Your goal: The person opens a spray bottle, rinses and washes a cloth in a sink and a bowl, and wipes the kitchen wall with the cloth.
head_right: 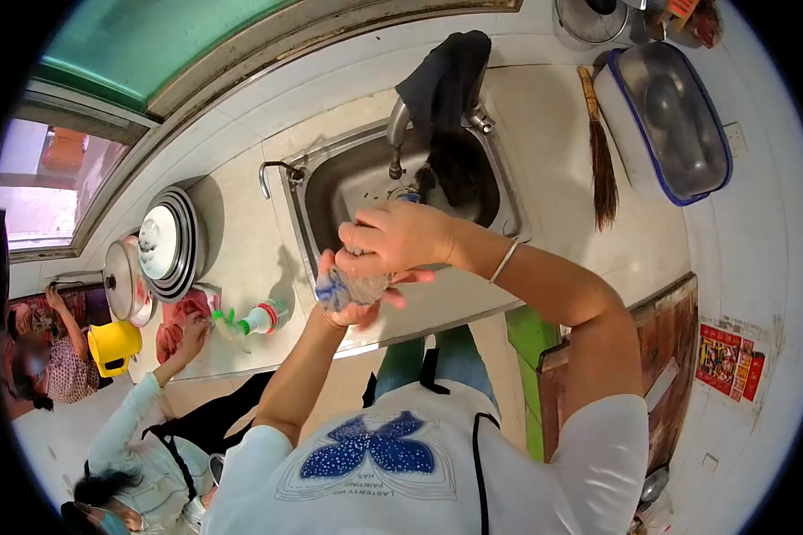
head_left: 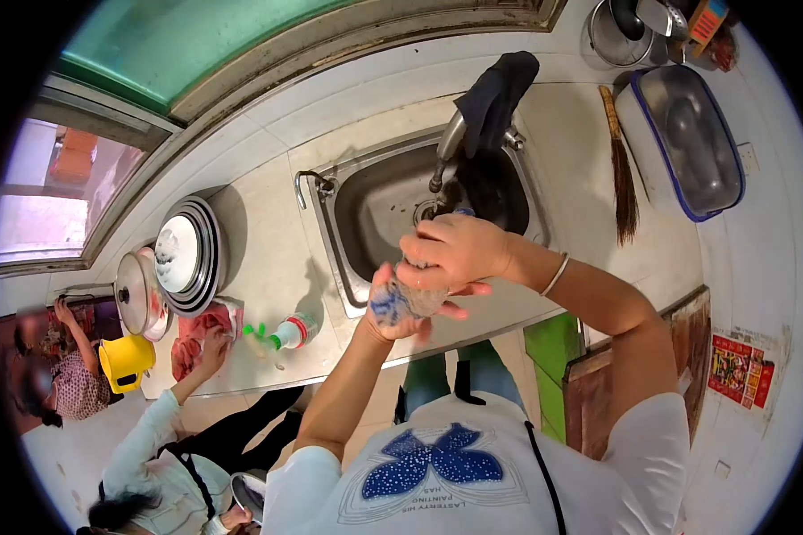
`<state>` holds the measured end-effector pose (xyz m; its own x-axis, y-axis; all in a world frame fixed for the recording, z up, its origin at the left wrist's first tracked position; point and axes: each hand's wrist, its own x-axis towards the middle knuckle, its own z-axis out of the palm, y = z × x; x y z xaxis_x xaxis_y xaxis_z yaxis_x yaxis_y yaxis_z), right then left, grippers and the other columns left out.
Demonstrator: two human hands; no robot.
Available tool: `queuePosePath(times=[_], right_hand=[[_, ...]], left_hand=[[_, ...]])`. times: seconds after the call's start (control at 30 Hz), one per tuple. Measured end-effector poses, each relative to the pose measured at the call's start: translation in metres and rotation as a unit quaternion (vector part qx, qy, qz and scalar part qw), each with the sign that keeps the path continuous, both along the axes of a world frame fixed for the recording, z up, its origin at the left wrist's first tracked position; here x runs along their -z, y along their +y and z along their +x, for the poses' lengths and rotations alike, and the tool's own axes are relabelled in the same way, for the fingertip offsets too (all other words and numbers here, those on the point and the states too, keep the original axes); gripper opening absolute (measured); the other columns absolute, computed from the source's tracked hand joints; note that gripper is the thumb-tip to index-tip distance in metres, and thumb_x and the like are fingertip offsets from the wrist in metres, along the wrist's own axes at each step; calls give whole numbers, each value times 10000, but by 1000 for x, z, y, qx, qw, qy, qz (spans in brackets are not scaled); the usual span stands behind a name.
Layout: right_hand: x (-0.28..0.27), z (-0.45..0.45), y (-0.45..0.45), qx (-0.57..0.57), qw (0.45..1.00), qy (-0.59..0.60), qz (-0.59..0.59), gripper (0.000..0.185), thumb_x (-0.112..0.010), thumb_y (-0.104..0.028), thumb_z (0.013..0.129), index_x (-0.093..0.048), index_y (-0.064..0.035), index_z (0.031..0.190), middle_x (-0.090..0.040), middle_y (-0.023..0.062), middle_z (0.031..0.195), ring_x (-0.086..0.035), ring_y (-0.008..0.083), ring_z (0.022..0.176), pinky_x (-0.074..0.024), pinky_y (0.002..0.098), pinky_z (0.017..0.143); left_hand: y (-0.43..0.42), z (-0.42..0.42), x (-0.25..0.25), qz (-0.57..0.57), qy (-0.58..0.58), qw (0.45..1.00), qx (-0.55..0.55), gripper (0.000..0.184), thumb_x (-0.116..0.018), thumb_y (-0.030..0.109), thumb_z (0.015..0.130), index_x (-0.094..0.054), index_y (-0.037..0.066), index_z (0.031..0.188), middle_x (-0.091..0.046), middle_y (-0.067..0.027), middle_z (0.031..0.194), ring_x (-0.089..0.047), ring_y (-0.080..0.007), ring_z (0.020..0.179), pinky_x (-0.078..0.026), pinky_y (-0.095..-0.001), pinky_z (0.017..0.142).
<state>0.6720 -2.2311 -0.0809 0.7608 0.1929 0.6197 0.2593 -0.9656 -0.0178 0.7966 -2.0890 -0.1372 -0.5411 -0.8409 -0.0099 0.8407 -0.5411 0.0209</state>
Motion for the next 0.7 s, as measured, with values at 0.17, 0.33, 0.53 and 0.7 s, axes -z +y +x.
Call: queuePosePath(times=[0.17, 0.33, 0.53, 0.7], right_hand=[[-7, -11, -34, -14, 997, 5, -77, 297, -642, -217, 729, -564, -168, 1011, -495, 13, 871, -531, 145, 663, -451, 246, 479], [-5, -14, -51, 7, 991, 119, -53, 279, -671, -235, 722, -576, -133, 964, -524, 25, 778, -588, 170, 638, -479, 271, 480], [8, -1, -51, 98, 930, 350, 49, 228, -632, -101, 761, -620, -54, 984, -672, 154, 822, -686, 325, 755, -547, 455, 600], [39, 15, -58, 74, 852, 494, 158, 360, -645, -63, 722, -627, -42, 1081, -681, 201, 831, -663, 386, 777, -534, 467, 695]], left_hand=[[-14, 4, -21, -5, -121, 992, 20, 604, -725, 204, 807, -446, 6, 1305, -608, -251, 1100, -520, -146, 637, -364, -193, 315], [-50, 6, -76, 29, -440, 893, 91, 312, -708, 198, 805, -591, 57, 1058, -571, -29, 791, -496, -99, 597, -328, -211, 437], [-62, 0, -26, -45, -769, 637, 26, 320, -656, 157, 743, -582, 22, 1024, -614, -62, 742, -562, -176, 605, -459, -314, 548], [-60, -12, -30, -59, -903, 425, 12, 417, -658, 201, 738, -569, -4, 1091, -669, -208, 857, -642, -373, 812, -510, -434, 745]])
